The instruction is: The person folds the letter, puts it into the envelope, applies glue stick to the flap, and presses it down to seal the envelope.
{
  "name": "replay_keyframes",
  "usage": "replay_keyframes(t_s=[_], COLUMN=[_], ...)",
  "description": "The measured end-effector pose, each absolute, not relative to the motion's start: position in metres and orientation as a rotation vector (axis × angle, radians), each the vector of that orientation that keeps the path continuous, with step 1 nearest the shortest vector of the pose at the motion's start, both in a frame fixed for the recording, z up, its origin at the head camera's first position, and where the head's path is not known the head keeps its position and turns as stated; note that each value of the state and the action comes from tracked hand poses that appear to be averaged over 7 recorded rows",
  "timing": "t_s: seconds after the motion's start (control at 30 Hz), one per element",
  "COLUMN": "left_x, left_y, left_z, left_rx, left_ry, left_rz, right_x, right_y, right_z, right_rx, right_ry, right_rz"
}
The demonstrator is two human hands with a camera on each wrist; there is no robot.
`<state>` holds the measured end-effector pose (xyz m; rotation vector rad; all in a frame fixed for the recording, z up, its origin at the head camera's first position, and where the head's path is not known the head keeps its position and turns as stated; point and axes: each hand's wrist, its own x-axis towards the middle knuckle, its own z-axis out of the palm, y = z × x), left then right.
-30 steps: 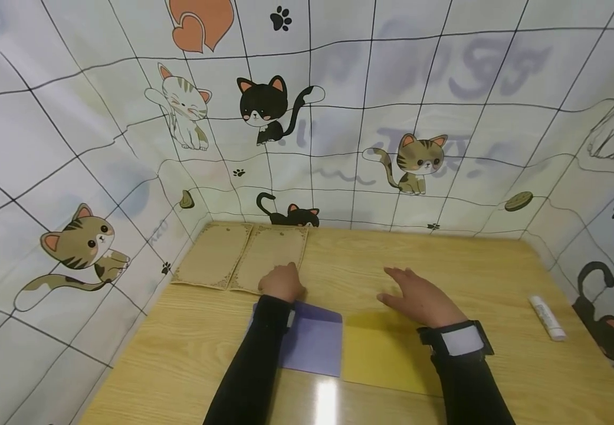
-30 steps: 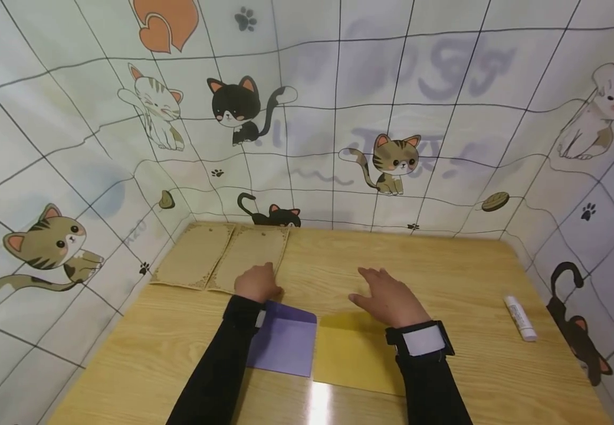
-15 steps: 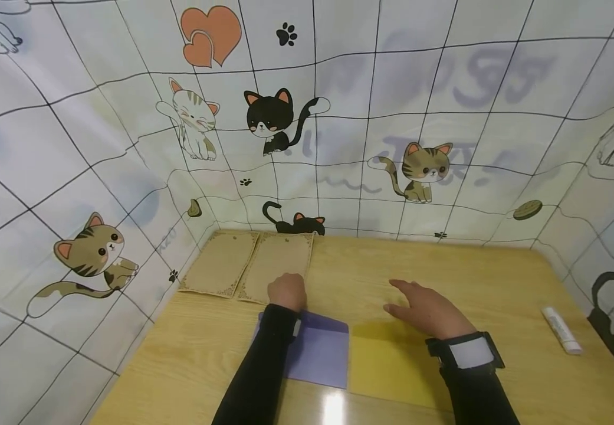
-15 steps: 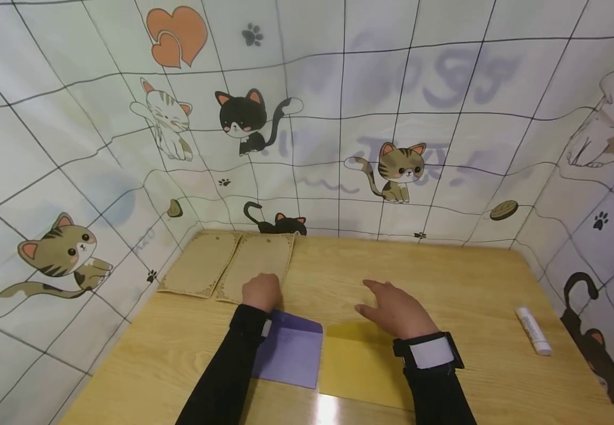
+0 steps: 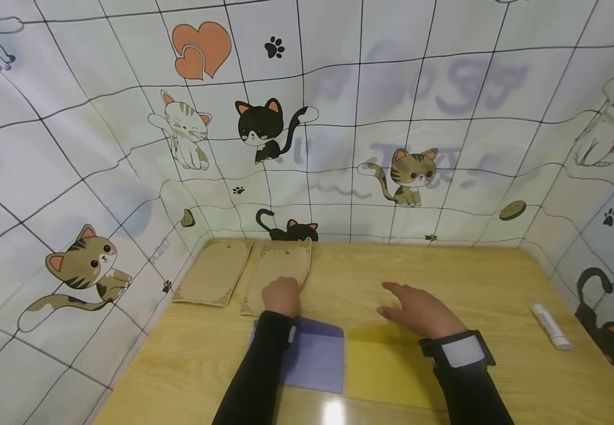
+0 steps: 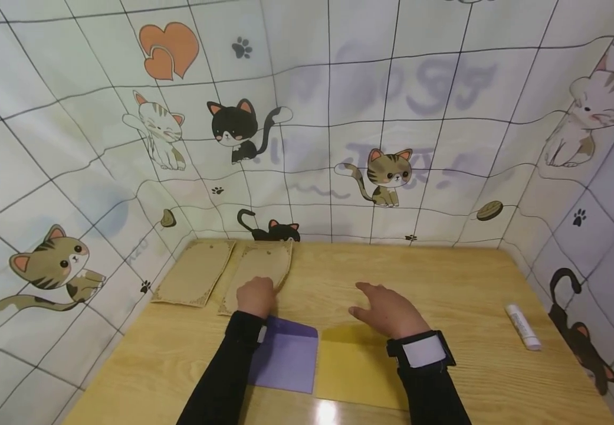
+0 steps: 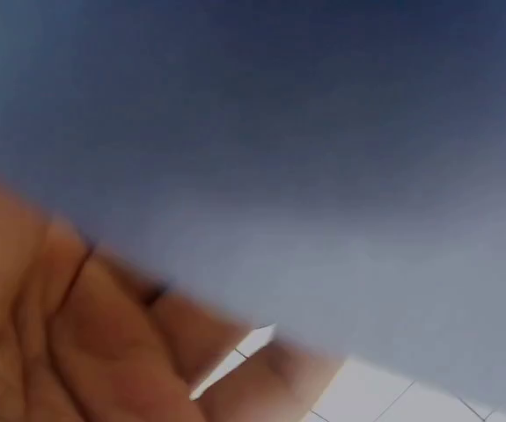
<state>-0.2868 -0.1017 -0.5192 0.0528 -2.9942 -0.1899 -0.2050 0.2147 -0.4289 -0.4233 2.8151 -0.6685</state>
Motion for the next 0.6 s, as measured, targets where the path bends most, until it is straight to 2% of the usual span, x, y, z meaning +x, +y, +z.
replay_keyframes(t_s=[0.13, 0.27, 0.4, 0.6], left_x=[-0.272, -0.254, -0.227, -0.186], left_y=[-0.097, -0.079, -0.049, -0.005], left_z=[-0.491, -0.461, -0.440, -0.431], left_rx=[0.036, -0.094, -0.239, -0.474], left_ry=[-2.805, -2.582, -2.398, -2.294], left_rz=[-0.252, -0.249, -0.136, 0.033], right_x=[-0.204, -0.203, -0.200, -0.197], right_y=[0.212, 0.207, 0.203, 0.198], right_z=[-0.431, -0.430, -0.425, -0.418], right_rx=[-0.432, -0.429, -0.417, -0.349], right_ry=[2.860, 2.882, 2.794, 2.464], right_rz=[-0.685, -0.816, -1.117, -1.677])
